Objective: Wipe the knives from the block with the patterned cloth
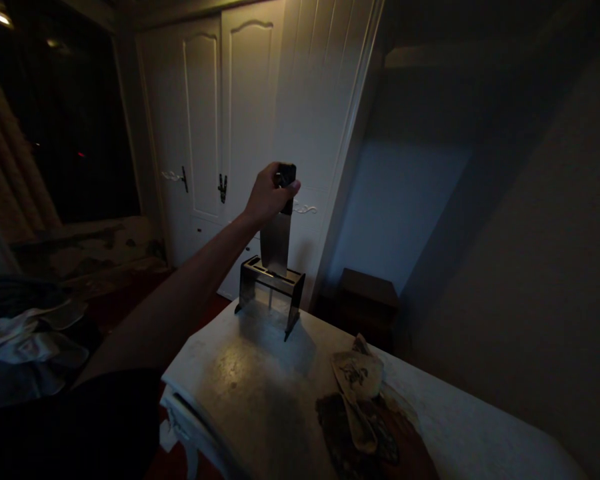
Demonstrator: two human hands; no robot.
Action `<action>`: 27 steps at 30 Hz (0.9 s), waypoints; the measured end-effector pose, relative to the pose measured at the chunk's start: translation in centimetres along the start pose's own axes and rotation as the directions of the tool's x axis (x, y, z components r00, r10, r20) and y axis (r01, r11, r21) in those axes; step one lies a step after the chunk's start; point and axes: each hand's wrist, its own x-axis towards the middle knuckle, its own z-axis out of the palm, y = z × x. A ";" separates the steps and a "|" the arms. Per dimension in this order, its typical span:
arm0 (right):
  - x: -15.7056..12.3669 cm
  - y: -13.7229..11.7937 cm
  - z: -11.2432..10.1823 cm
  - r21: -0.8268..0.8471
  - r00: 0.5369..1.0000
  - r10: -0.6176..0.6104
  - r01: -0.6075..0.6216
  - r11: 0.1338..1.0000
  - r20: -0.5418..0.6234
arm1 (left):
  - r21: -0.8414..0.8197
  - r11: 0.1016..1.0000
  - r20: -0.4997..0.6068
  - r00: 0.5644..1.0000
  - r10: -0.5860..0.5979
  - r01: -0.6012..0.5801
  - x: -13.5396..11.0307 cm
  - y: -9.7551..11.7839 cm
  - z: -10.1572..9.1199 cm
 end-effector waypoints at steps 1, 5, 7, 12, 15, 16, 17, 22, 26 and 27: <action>0.0 0.1 0.2 -0.002 1.000 -0.002 0.002 1.000 -0.005 | 0.001 1.000 0.014 1.000 -0.004 0.004 -0.1 -0.3 0.3; -0.2 0.6 0.6 -0.022 1.000 0.002 -0.002 1.000 -0.018 | 0.007 1.000 0.049 0.999 -0.018 0.018 -0.4 -1.3 1.4; -0.3 0.7 0.8 -0.033 1.000 0.020 -0.021 0.999 -0.008 | 0.009 1.000 0.059 0.998 -0.019 0.018 -0.5 -1.8 1.9; -0.5 0.9 1.1 -0.013 0.999 0.008 -0.008 1.000 -0.045 | 0.030 1.000 0.069 0.998 -0.003 0.001 -0.7 -2.8 2.7; -0.6 1.2 1.4 -0.022 0.997 0.014 -0.015 1.000 -0.071 | 0.049 0.999 0.064 0.998 0.009 -0.012 -0.8 -3.4 3.0; -0.6 1.4 1.6 -0.024 0.997 0.005 -0.007 1.000 -0.073 | 0.055 0.998 0.063 0.998 0.011 -0.015 -0.7 -3.6 3.0; -0.6 1.5 1.7 -0.024 0.997 -0.008 0.006 1.000 -0.078 | 0.059 0.998 0.066 0.998 0.012 -0.016 -0.7 -3.8 3.1; -0.7 2.2 2.1 -0.016 0.990 -0.033 0.031 0.999 -0.140 | 0.082 0.996 0.081 0.996 0.020 -0.027 -0.6 -4.6 3.3; -0.8 2.1 2.0 0.000 0.989 -0.058 0.058 0.998 -0.139 | 0.092 0.995 0.080 0.996 0.034 -0.041 -0.6 -5.1 3.4; -0.8 2.0 1.9 -0.001 0.987 -0.077 0.077 0.997 -0.140 | 0.095 0.995 0.081 0.996 0.037 -0.044 -0.6 -5.3 3.4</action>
